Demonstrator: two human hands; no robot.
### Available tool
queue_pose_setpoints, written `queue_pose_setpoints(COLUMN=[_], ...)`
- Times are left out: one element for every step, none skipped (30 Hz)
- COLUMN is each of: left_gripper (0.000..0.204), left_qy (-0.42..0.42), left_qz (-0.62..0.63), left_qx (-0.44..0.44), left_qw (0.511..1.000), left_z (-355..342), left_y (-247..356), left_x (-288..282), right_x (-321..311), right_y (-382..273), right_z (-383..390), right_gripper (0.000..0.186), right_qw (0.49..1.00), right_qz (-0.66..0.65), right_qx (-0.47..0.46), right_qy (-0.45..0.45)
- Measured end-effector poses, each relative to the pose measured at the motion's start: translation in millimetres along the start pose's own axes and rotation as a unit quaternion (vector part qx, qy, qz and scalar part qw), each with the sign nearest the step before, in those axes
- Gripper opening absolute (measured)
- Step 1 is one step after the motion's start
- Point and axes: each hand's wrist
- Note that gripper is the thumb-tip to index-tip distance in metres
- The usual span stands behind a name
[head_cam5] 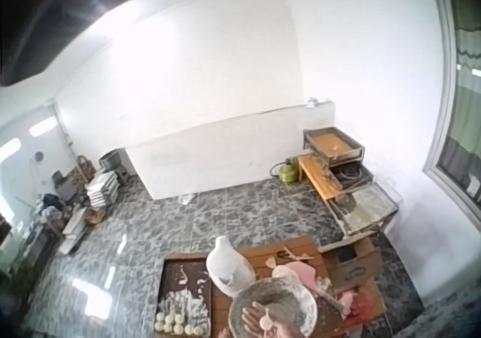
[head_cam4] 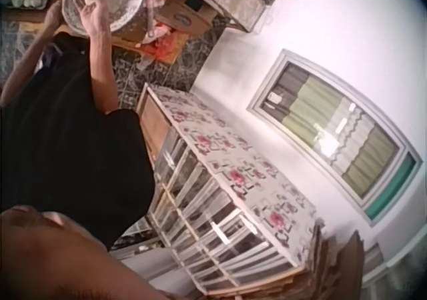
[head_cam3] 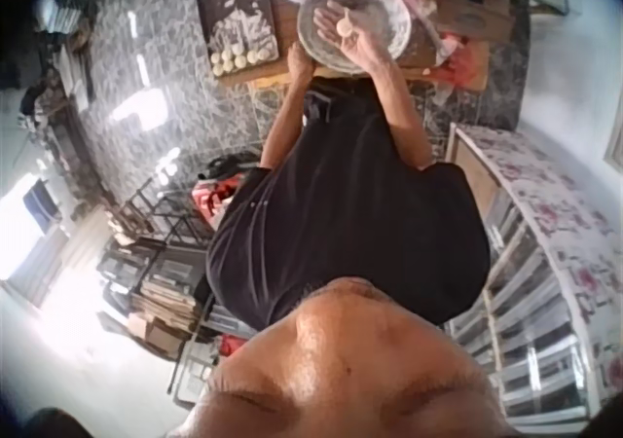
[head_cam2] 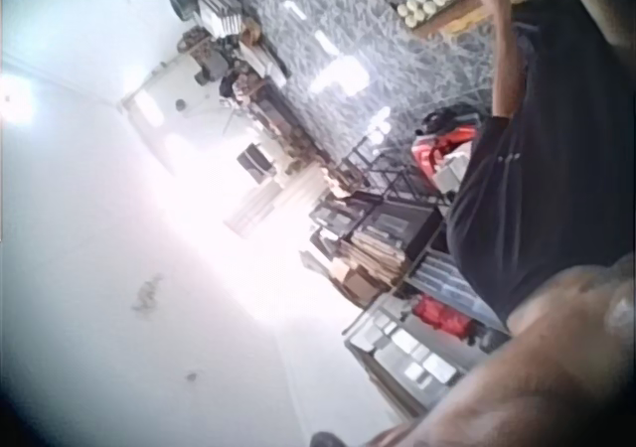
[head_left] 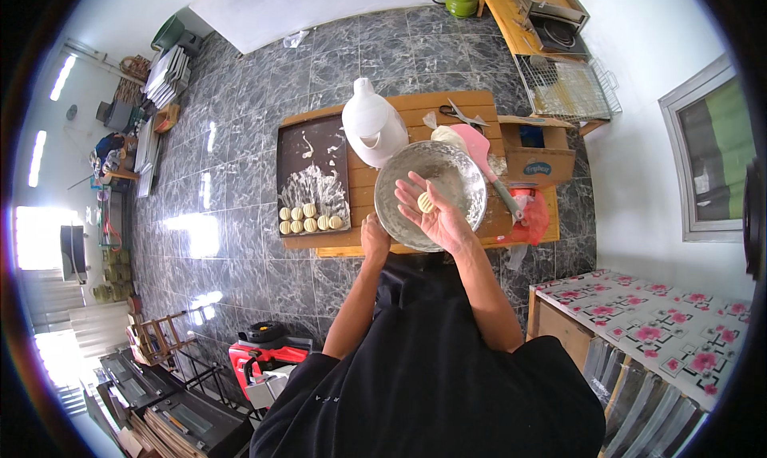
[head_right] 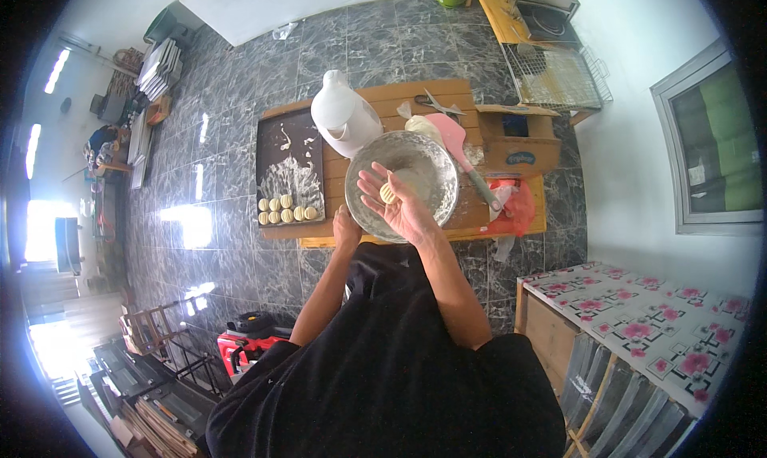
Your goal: The person takes a piece of dough from a bowl and rolls it between their palms to form a sphere, then places it onto a baking sheet alongside other dough balls.
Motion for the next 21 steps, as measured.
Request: queue_pose_setpoints(left_gripper=[0.024, 0.023, 0.022, 0.021, 0.019, 0.019, 0.019, 0.019, 0.019, 0.020, 0.020, 0.021, 0.021, 0.022, 0.020, 0.021, 0.021, 0.021, 0.028, 0.030, 0.032], left_qy=[-0.013, -0.027, -0.031, -0.035, -0.032, -0.037, -0.041, -0.057, -0.012, 0.023, 0.040, 0.068, 0.081, 0.097, 0.098, 0.053, 0.010, -0.019, -0.073, -0.126, -0.161], left_qz=[-0.061, -0.068, -0.074, -0.080, -0.085, -0.096, -0.107, -0.127, -0.092, -0.066, -0.046, -0.011, 0.019, 0.050, 0.067, 0.095, 0.118, 0.148, 0.102, 0.073, 0.052], left_qx=[-0.022, -0.020, 0.006, 0.033, 0.047, 0.061, 0.075, 0.073, 0.091, 0.092, 0.076, 0.098, 0.103, 0.107, 0.114, 0.129, 0.147, 0.188, 0.221, 0.221, 0.229], left_qw=[0.998, 0.997, 0.997, 0.996, 0.995, 0.993, 0.991, 0.988, 0.992, 0.993, 0.995, 0.993, 0.991, 0.988, 0.986, 0.986, 0.982, 0.971, 0.967, 0.964, 0.959], left_z=[-1.4, -3.4, -5.3, -7.0, -8.1, -9.1, -9.8, -10.7, -11.4, -12.6, -14.0, -15.0, -18.5, -23.9, -28.3, -31.9, -35.8, -39.7, -44.4, -46.7, -48.1], left_y=[4.9, 7.3, 8.6, 8.2, 7.5, 6.6, 6.6, 7.9, 11.2, 16.9, 24.6, 33.3, 43.2, 54.1, 64.5, 74.1, 82.2, 89.0, 93.5, 96.6, 98.0], left_x=[-0.1, -1.6, -1.9, -2.8, -3.0, -4.4, -6.2, -10.3, -15.6, -22.7, -32.9, -46.5, -63.5, -81.3, -99.7, -117.6, -135.1, -149.7, -162.9, -172.1, -178.7], right_x=[-0.2, -0.3, -0.4, -0.2, 0.0, 0.6, 1.4, 2.5, 3.8, 5.2, 7.0, 8.6, 10.3, 11.8, 13.6, 15.4, 17.2, 18.9, 20.7, 22.3, 23.3], right_y=[2.0, 3.9, 5.9, 7.9, 9.9, 12.0, 14.2, 16.7, 19.6, 22.6, 26.1, 30.2, 34.0, 37.7, 42.8, 48.3, 53.8, 59.8, 66.4, 73.7, 81.3], right_z=[-0.9, -1.6, -2.2, -2.9, -3.9, -5.1, -6.8, -9.0, -11.4, -14.2, -17.3, -20.2, -23.5, -27.1, -29.8, -32.8, -36.6, -40.5, -44.8, -49.4, -53.3], right_gripper=[0.057, 0.056, 0.056, 0.056, 0.057, 0.057, 0.058, 0.058, 0.059, 0.059, 0.059, 0.059, 0.060, 0.061, 0.062, 0.064, 0.065, 0.066, 0.067, 0.068, 0.069], right_qw=[1.000, 1.000, 1.000, 0.999, 0.999, 0.999, 0.999, 0.998, 0.998, 0.998, 0.998, 0.997, 0.996, 0.996, 0.995, 0.994, 0.992, 0.990, 0.989, 0.987, 0.986], right_qz=[-0.006, 0.008, 0.021, 0.033, 0.034, 0.034, 0.030, 0.028, 0.022, 0.015, 0.006, -0.004, -0.013, -0.003, 0.006, 0.012, 0.022, 0.028, 0.029, 0.040, 0.046], right_qx=[0.011, 0.014, 0.016, 0.021, 0.026, 0.033, 0.038, 0.046, 0.053, 0.059, 0.065, 0.072, 0.083, 0.087, 0.096, 0.108, 0.117, 0.127, 0.136, 0.142, 0.147], right_qy=[0.008, 0.002, 0.007, 0.016, 0.011, 0.011, 0.008, 0.011, 0.010, 0.010, 0.014, 0.020, 0.033, 0.027, 0.030, 0.031, 0.041, 0.049, 0.059, 0.061, 0.065])
Point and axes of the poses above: each hand's wrist, its own z-axis away from the middle knuckle, its own x-axis out of the palm, y = z × x, and after that the axes turned 5 degrees about z, right-handed
